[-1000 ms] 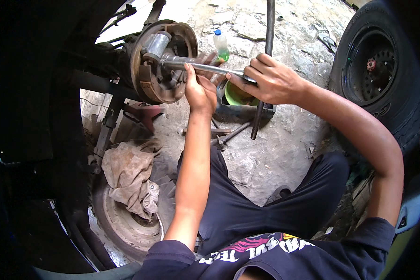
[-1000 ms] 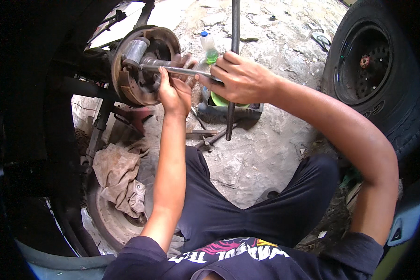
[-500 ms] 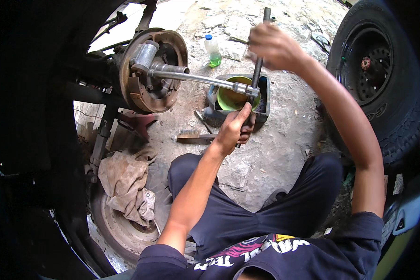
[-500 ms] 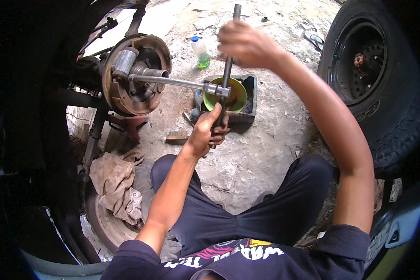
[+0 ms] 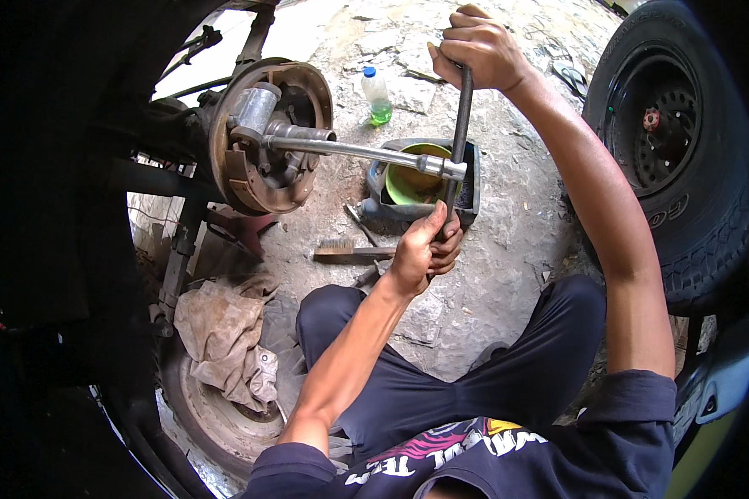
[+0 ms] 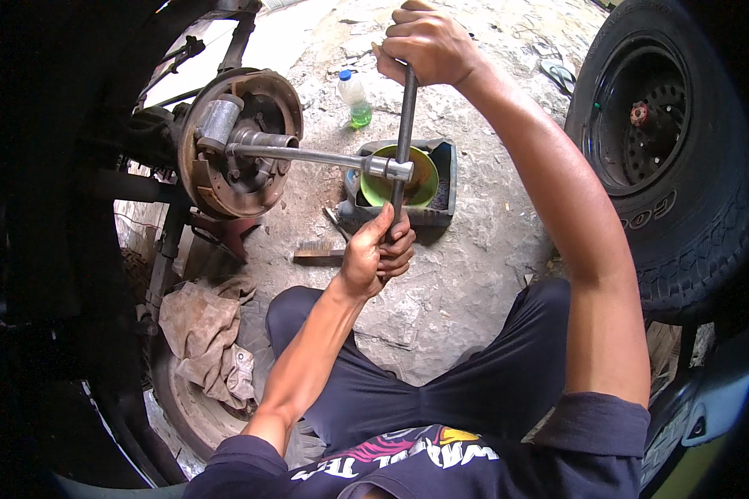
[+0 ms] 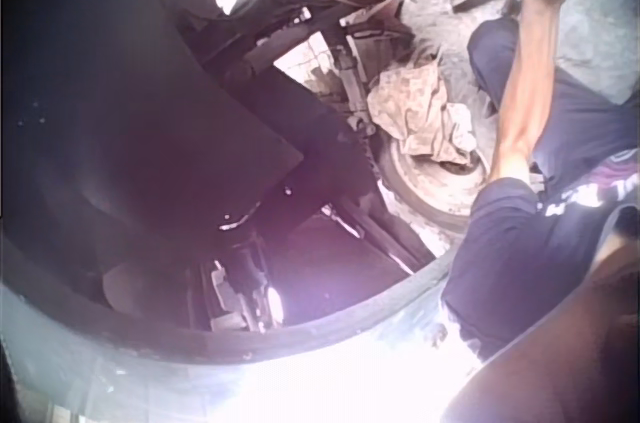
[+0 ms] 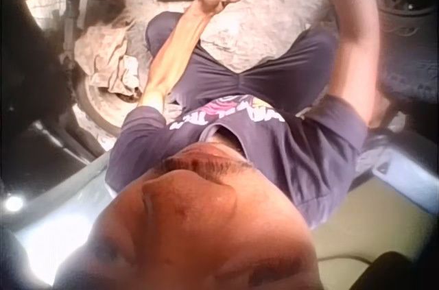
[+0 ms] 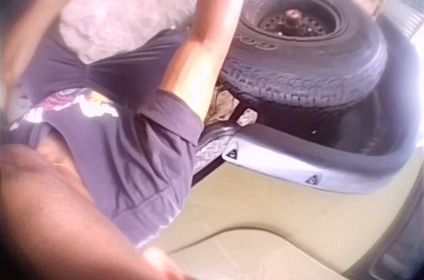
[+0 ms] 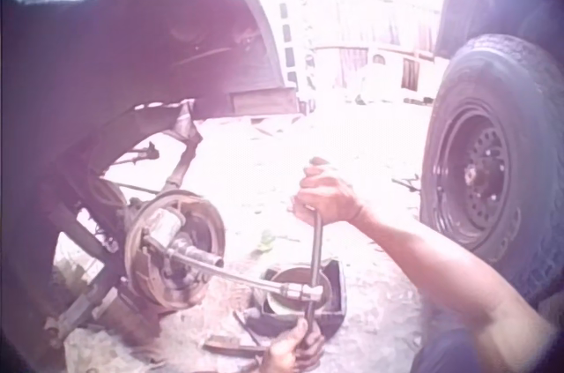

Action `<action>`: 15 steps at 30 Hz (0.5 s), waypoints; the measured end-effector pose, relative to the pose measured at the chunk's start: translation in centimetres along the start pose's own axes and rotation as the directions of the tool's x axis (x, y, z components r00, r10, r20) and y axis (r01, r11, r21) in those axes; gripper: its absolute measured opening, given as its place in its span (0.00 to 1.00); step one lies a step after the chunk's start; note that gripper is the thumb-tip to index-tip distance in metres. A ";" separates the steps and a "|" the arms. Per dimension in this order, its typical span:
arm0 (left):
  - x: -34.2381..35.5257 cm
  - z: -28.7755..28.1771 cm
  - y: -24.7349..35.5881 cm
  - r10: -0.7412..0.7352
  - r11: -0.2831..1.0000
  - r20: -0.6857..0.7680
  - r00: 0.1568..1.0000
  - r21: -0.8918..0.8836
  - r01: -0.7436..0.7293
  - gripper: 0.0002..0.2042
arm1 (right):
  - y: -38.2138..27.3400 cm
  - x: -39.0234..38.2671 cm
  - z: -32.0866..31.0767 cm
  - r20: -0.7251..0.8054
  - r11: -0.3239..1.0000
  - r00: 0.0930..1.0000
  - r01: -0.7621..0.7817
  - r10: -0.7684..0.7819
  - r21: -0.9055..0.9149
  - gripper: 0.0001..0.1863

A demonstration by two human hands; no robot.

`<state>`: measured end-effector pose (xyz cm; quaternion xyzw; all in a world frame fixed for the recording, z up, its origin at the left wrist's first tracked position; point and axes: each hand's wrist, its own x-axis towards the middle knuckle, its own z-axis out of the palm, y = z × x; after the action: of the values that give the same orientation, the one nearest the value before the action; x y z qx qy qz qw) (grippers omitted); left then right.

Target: The person assembles components of a drum brake system by hand and using a screwdriver to position springs and metal plates onto the brake assembly. They also dip a small component into a container of liquid.

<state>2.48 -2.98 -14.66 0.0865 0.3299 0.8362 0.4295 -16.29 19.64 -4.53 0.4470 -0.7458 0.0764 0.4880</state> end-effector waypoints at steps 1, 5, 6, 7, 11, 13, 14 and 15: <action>-0.3 0.2 0.1 0.006 1.000 -0.033 0.999 0.022 -0.006 0.21 | 0.2 0.4 0.1 -0.051 0.998 0.997 0.060 -0.059 0.020 0.11; -1.0 1.2 0.5 -0.006 0.998 -0.148 0.989 0.061 0.016 0.21 | -1.1 1.1 0.0 -0.046 1.000 0.999 0.023 -0.024 -0.017 0.17; -1.2 1.6 0.7 -0.023 0.996 -0.171 0.985 0.078 0.037 0.22 | -1.0 0.6 0.2 -0.071 1.000 0.997 0.006 -0.005 0.010 0.17; -1.3 1.9 0.8 -0.039 0.994 -0.195 0.980 0.094 0.058 0.22 | -0.9 0.1 0.5 -0.096 0.999 0.995 -0.011 0.014 0.038 0.17; -1.8 3.2 1.4 -0.093 0.989 -0.294 0.951 0.085 0.123 0.22 | -1.5 -1.5 1.7 -0.141 0.994 0.985 -0.090 0.097 0.058 0.19; -2.1 3.6 1.4 -0.113 0.990 -0.320 0.941 0.047 0.135 0.22 | -1.6 -1.9 1.9 -0.152 0.991 0.981 -0.115 0.123 0.064 0.19; -2.1 3.6 1.3 -0.120 0.990 -0.319 0.940 0.027 0.136 0.22 | -1.7 -2.1 2.0 -0.156 0.990 0.978 -0.128 0.137 0.065 0.19; -2.2 3.6 1.4 -0.128 0.990 -0.317 0.940 0.010 0.138 0.21 | -2.0 -2.0 2.2 -0.172 0.987 0.974 -0.134 0.148 0.089 0.18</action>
<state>4.44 -3.58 -10.75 -0.0638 0.4128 0.8030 0.4251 -16.01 18.44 -7.93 0.4026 -0.7257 0.1792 0.5283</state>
